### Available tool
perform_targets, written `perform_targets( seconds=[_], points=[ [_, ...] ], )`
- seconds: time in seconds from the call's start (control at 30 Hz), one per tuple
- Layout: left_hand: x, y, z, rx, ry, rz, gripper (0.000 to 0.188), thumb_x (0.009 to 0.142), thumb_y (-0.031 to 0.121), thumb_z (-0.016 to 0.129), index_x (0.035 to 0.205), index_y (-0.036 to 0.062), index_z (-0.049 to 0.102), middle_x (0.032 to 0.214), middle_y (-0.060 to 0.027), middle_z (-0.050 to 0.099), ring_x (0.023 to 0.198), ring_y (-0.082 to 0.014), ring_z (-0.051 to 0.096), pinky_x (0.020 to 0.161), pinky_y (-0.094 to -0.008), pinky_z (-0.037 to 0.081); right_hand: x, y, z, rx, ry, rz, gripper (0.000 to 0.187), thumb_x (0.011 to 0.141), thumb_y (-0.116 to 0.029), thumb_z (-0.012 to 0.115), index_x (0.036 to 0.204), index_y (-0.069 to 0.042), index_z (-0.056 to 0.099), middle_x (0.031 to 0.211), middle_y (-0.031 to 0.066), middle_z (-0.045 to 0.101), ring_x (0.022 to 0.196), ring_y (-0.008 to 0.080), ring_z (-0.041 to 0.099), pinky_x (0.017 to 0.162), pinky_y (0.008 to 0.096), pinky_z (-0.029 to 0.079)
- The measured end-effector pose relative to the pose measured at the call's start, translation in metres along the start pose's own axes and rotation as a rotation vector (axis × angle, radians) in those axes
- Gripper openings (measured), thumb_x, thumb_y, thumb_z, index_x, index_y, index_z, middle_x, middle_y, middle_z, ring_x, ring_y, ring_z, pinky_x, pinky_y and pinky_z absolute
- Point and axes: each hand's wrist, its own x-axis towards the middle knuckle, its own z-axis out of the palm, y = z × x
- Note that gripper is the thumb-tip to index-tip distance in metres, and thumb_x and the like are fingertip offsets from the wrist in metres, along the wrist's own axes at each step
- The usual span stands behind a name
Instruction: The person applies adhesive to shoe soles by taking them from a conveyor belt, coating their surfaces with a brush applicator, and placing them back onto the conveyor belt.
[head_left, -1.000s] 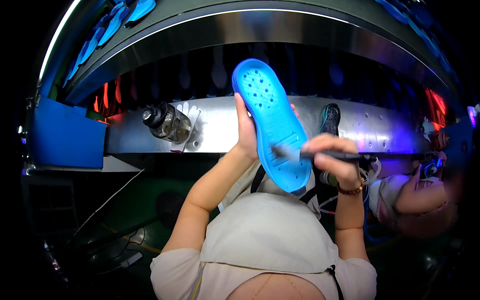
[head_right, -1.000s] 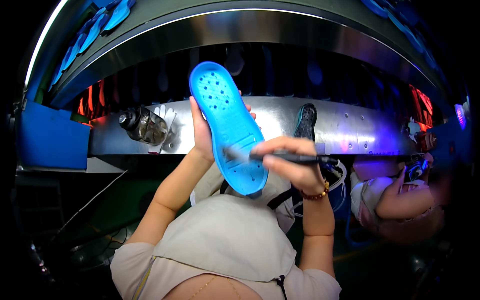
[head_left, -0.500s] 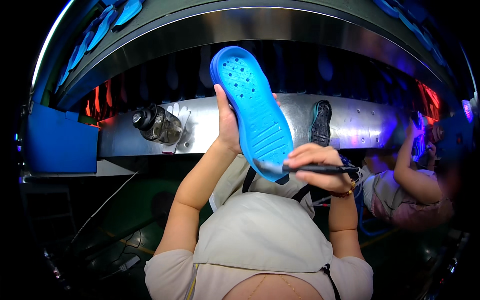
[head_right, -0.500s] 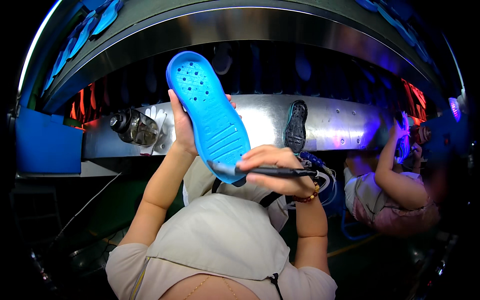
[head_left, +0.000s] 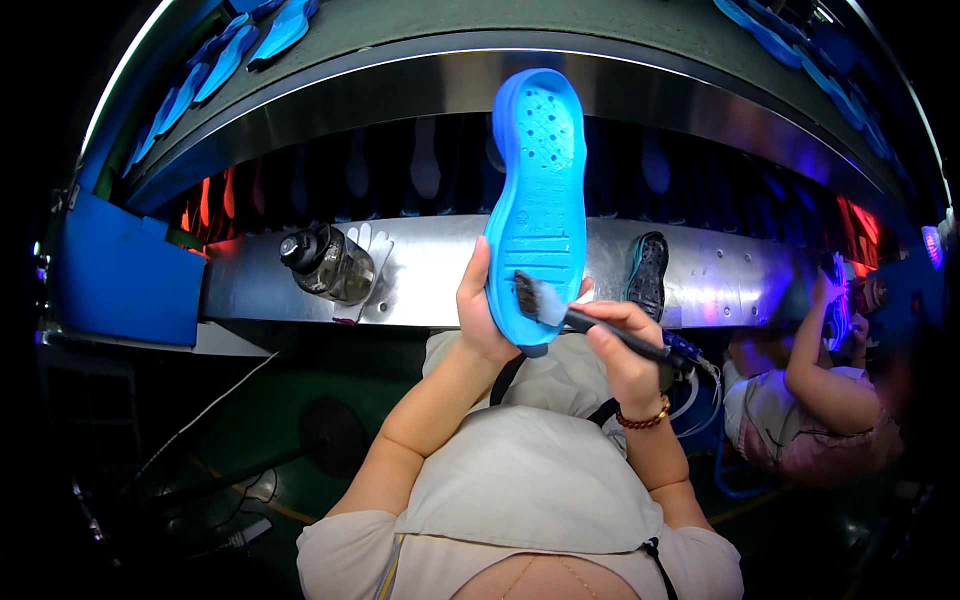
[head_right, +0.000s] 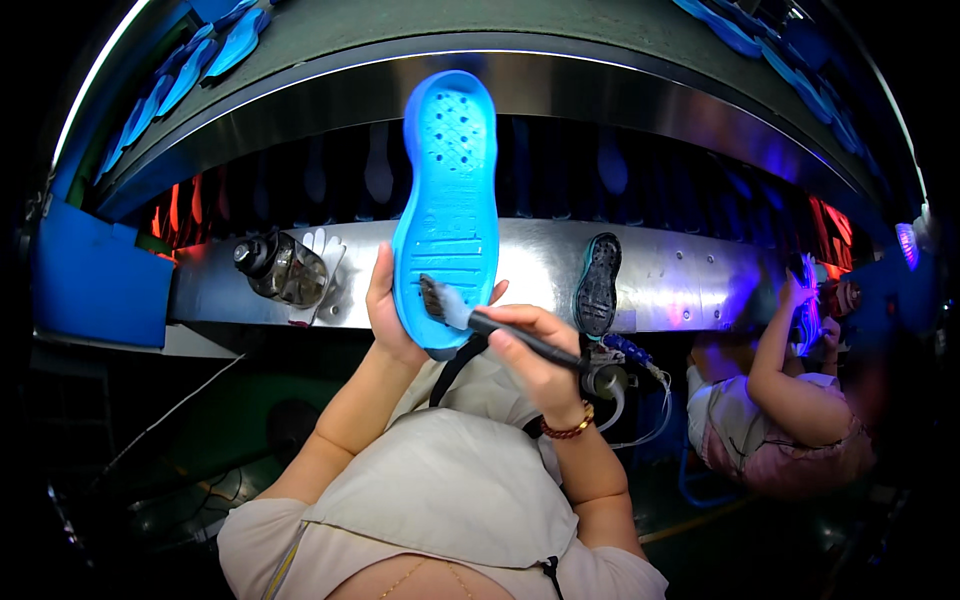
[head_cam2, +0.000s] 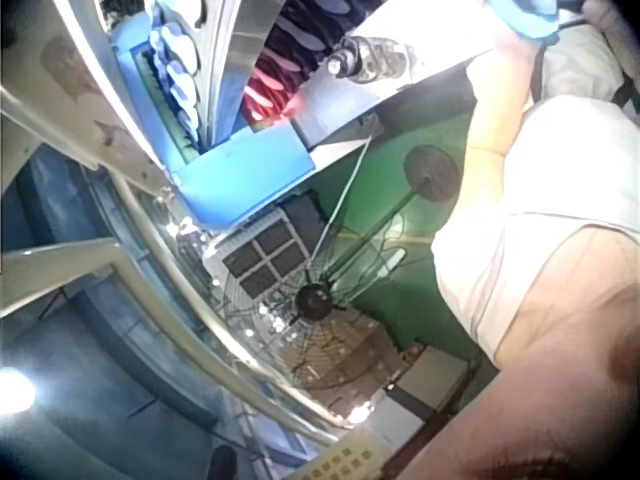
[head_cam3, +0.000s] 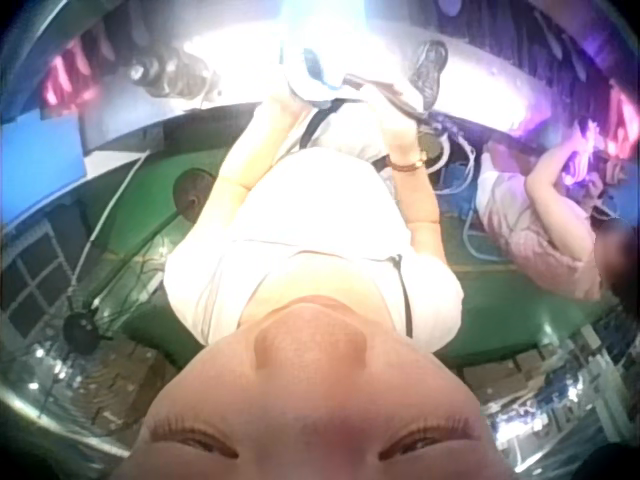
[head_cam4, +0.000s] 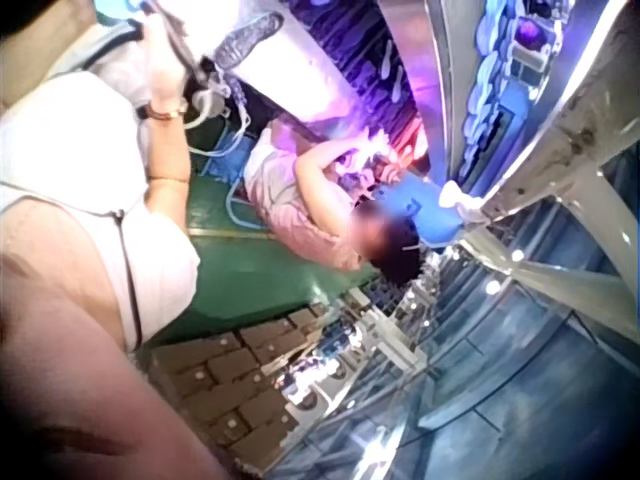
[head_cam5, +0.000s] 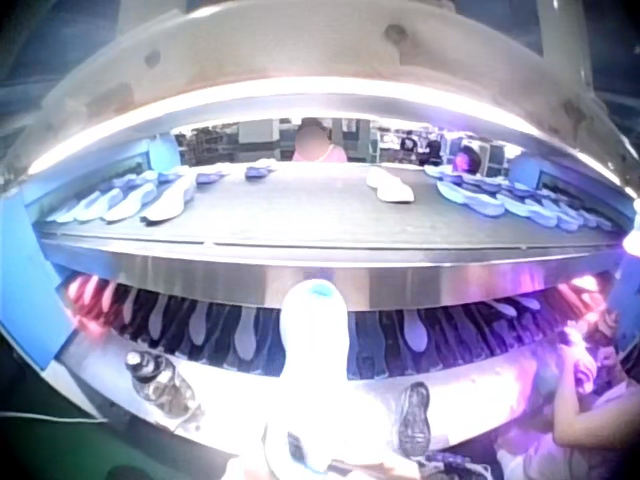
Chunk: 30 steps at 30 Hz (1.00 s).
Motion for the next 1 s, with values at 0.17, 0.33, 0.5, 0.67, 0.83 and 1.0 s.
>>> perform_targets(
  seconds=[0.17,0.33,0.5,0.67,0.83,1.0],
  points=[
    [0.003,0.002,-0.020,-0.010,0.034,-0.123,0.070,0.086,0.055,0.028,0.132,0.0020,0.032,0.122,-0.0214,0.046,0.105,-0.0373,0.052,0.090,-0.0505,0.042,0.004,-0.020,0.004,-0.315,-0.312,-0.229,0.020,0.072,0.004,0.061,0.091,0.003,0.062,0.094,0.0141,0.063,0.088,0.0205,0.059,0.078,0.0283,0.046],
    [0.012,0.001,-0.022,-0.019,-0.003,-0.079,0.070,0.085,0.055,0.031,0.131,0.0014,0.033,0.121,-0.0230,0.046,0.103,-0.0390,0.052,0.087,-0.0506,0.044,0.012,-0.017,0.001,-0.414,-0.087,-0.170,0.019,0.072,0.001,0.062,0.090,0.002,0.063,0.089,0.0137,0.064,0.084,0.0207,0.061,0.075,0.0279,0.047],
    [0.013,0.002,-0.019,-0.099,-0.031,-0.119,0.070,0.085,0.054,0.033,0.130,0.0013,0.034,0.122,-0.0227,0.046,0.105,-0.0392,0.051,0.090,-0.0523,0.041,0.015,-0.026,-0.004,-0.207,-0.284,-0.194,0.020,0.070,0.001,0.063,0.090,0.003,0.063,0.088,0.0137,0.064,0.084,0.0214,0.061,0.075,0.0288,0.047],
    [0.018,0.003,-0.024,-0.051,-0.048,-0.117,0.069,0.085,0.054,0.034,0.130,0.0013,0.035,0.121,-0.0233,0.047,0.105,-0.0399,0.051,0.089,-0.0530,0.041,0.021,-0.024,-0.001,-0.428,-0.313,-0.260,0.021,0.070,0.000,0.064,0.090,0.002,0.064,0.089,0.0134,0.065,0.081,0.0203,0.061,0.073,0.0285,0.047],
    [0.012,0.013,-0.012,-0.038,0.084,-0.102,0.058,0.088,0.044,0.037,0.125,-0.0012,0.041,0.115,-0.0200,0.053,0.098,-0.0311,0.057,0.087,-0.0451,0.045,0.032,-0.035,-0.016,-0.328,-0.243,-0.231,0.019,0.069,0.001,0.064,0.088,0.001,0.064,0.089,0.0132,0.064,0.080,0.0213,0.062,0.073,0.0293,0.048],
    [0.017,0.023,-0.021,0.027,-0.013,-0.151,0.054,0.089,0.040,0.037,0.121,-0.0033,0.044,0.114,-0.0197,0.054,0.100,-0.0291,0.057,0.089,-0.0433,0.044,0.043,-0.044,-0.014,-0.495,-0.564,-0.288,0.018,0.068,-0.001,0.066,0.086,-0.001,0.064,0.084,0.0108,0.065,0.080,0.0229,0.061,0.074,0.0315,0.047]
  ],
)
